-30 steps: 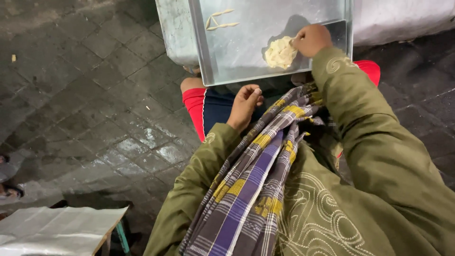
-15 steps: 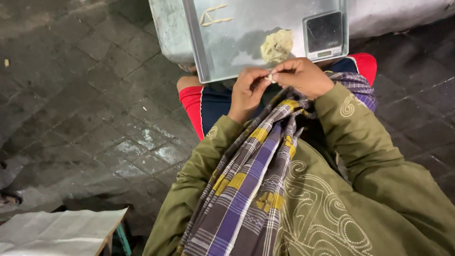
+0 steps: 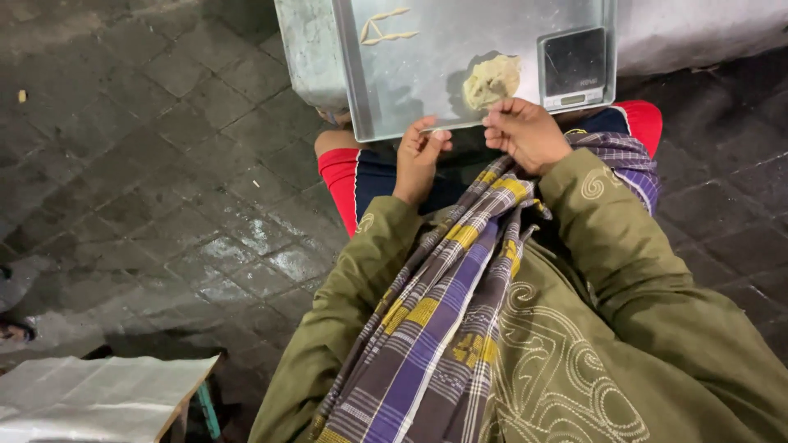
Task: Creating decorative patterns on a tray by rolling small pieces of dough into thin strands and arranging them into shapes.
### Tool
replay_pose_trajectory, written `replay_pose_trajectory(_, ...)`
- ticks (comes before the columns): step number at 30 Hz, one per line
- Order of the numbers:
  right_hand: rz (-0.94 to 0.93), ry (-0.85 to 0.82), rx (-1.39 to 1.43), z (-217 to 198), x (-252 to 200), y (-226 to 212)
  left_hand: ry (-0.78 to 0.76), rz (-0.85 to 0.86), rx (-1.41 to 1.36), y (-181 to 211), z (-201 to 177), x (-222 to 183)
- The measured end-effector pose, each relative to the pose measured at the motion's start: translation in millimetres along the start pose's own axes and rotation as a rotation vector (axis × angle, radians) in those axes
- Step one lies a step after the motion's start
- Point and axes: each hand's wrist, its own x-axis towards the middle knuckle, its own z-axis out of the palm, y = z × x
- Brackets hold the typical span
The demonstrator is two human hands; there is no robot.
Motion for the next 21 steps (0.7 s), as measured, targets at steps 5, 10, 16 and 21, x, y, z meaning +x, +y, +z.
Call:
replay_pose_trajectory(5, -0.139, 0.056, -0.472, -7.3, 16.5, -3.6, 0.193, -0.167, 0.178, -48.0, -39.1, 16.2)
replay_pose_trajectory(10, -0.15, -0.02, -0.585, -31.8, 34.8, 23.6, 0.152, -0.146, 0.249, -62.8, -45.8, 19.3)
replay_pose_trajectory(16, -0.18, -0.017, -0.568, -38.5, 33.2, 25.3, 0.144, -0.231, 0.492, -51.5, -38.5, 18.0)
replay_pose_trajectory(21, -0.184, -0.031, -0.521, -53.1, 45.5, 40.5, 0.067, -0.248, 0.538, -48.3, -26.2, 19.0)
